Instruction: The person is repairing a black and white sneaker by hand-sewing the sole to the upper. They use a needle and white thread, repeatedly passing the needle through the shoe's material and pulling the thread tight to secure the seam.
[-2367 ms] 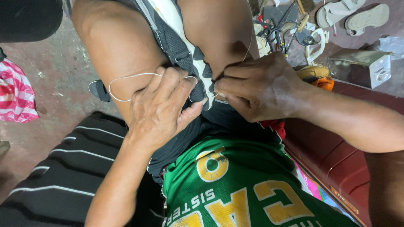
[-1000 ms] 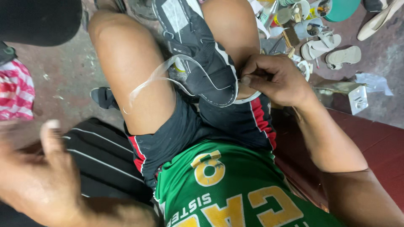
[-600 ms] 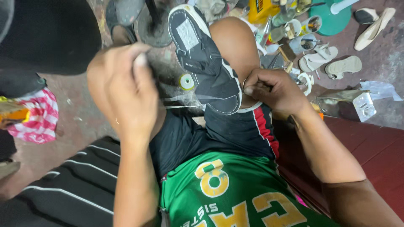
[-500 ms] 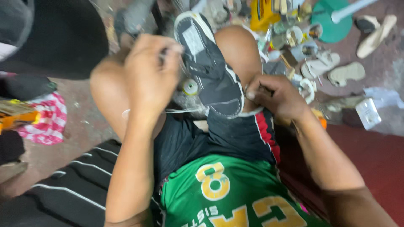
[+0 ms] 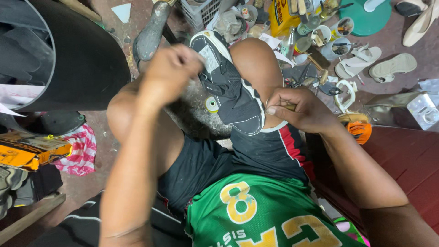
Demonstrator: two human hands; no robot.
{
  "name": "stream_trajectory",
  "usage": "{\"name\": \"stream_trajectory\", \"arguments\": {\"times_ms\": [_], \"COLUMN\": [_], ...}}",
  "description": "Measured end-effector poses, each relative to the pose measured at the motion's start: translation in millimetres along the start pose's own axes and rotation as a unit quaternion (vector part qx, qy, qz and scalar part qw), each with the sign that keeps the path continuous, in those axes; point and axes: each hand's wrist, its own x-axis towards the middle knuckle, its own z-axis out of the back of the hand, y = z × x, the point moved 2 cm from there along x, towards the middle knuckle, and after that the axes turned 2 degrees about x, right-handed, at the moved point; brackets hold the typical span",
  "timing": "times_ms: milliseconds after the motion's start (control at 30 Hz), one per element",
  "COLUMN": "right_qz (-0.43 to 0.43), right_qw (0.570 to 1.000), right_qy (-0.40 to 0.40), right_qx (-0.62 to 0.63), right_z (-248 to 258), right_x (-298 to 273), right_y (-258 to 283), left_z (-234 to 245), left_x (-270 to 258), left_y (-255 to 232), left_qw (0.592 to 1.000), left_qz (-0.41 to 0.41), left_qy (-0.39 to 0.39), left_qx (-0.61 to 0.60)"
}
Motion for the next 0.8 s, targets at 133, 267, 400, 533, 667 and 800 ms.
{"name": "stream_trajectory", "arguments": {"times_ms": [133, 267, 400, 533, 667, 800], "right_qz": [-0.005, 0.013, 0.004, -0.042, 0.0, 0.016], "right_qw": [1.0, 1.0, 1.0, 0.999, 0.999, 0.998], "right_qy": [0.005, 0.002, 0.008, 0.011, 0.005, 0.012], "right_qx": [-0.001, 0.011, 0.014, 0.01, -0.04, -0.064], "right_z": [3.5, 4.2, 0.5, -5.5, -5.7, -5.2], "right_x": [-2.6, 0.0, 6.0, 3.0, 6.0, 9.0], "right_y": [-4.0, -2.3, -2.6, -5.1, 2.4, 6.8], "left_z": [95.1, 112.0, 32.1, -6.2, -9.2, -2.4], "left_x": [0.7, -12.6, -4.5, -0.2, 0.5, 4.9], "left_y": [-12.1, -31.0, -28.2, -28.4, -31.6, -18.7], "left_qw": [0.979, 0.973, 0.998, 0.997, 0.997, 0.997], "left_qz": [-0.048, -0.093, -0.016, 0.063, 0.061, 0.013], "left_qy": [-0.178, -0.187, -0.061, -0.053, -0.044, -0.006], "left_qx": [-0.086, 0.102, 0.02, -0.013, -0.027, -0.079]}}
